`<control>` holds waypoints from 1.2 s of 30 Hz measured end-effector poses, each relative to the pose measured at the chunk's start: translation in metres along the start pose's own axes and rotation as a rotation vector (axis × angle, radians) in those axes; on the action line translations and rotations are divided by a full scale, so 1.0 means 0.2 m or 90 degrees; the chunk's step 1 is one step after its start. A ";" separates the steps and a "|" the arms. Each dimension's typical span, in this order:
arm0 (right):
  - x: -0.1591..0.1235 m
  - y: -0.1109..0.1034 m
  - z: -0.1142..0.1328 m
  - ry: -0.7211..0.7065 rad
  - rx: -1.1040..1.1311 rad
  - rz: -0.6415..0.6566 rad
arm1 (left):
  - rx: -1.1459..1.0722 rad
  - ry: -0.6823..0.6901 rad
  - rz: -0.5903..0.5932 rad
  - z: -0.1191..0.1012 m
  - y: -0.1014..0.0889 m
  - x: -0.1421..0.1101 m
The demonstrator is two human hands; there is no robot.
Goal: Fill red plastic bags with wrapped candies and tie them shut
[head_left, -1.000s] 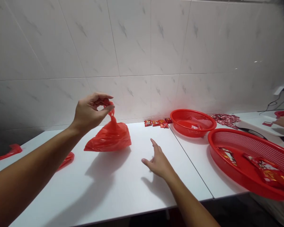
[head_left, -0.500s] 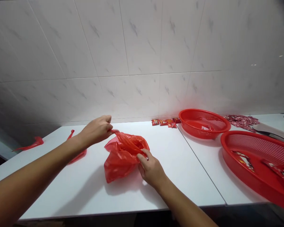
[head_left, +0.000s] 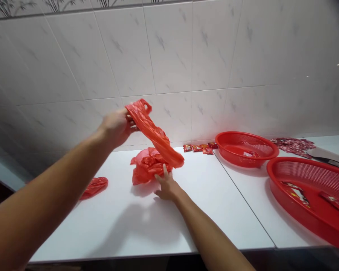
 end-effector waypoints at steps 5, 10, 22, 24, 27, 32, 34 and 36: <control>0.02 -0.21 -0.09 0.002 0.141 -0.016 | 0.058 0.002 0.116 0.27 0.10 -0.24; -0.19 -0.48 -0.14 -0.038 0.338 -0.039 | 0.097 0.170 0.133 0.42 0.11 -0.51; -0.44 -0.19 0.08 0.006 0.377 0.467 | 0.088 0.448 0.222 0.32 0.38 -0.58; -0.50 -0.09 0.08 0.029 0.410 0.566 | 0.154 0.535 0.150 0.27 0.35 -0.57; -0.58 -0.03 0.07 0.009 0.493 0.658 | 0.313 0.702 -0.001 0.21 0.32 -0.61; -0.58 -0.37 0.07 -0.087 0.607 0.384 | 0.517 0.811 -0.118 0.21 0.33 -0.64; -0.57 -0.55 0.10 -0.107 0.491 0.176 | 0.593 0.827 -0.132 0.23 0.38 -0.66; -0.56 -0.66 0.16 -0.097 0.288 0.017 | 0.653 0.819 -0.138 0.25 0.42 -0.66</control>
Point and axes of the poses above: each hand's wrist, its own x-axis towards the middle knuckle, its own y-axis out of the palm, z = x × y, the point moved 8 cm from there along x, towards the middle knuckle, and after that the axes turned 1 degree about -y, right-handed, at the moved point
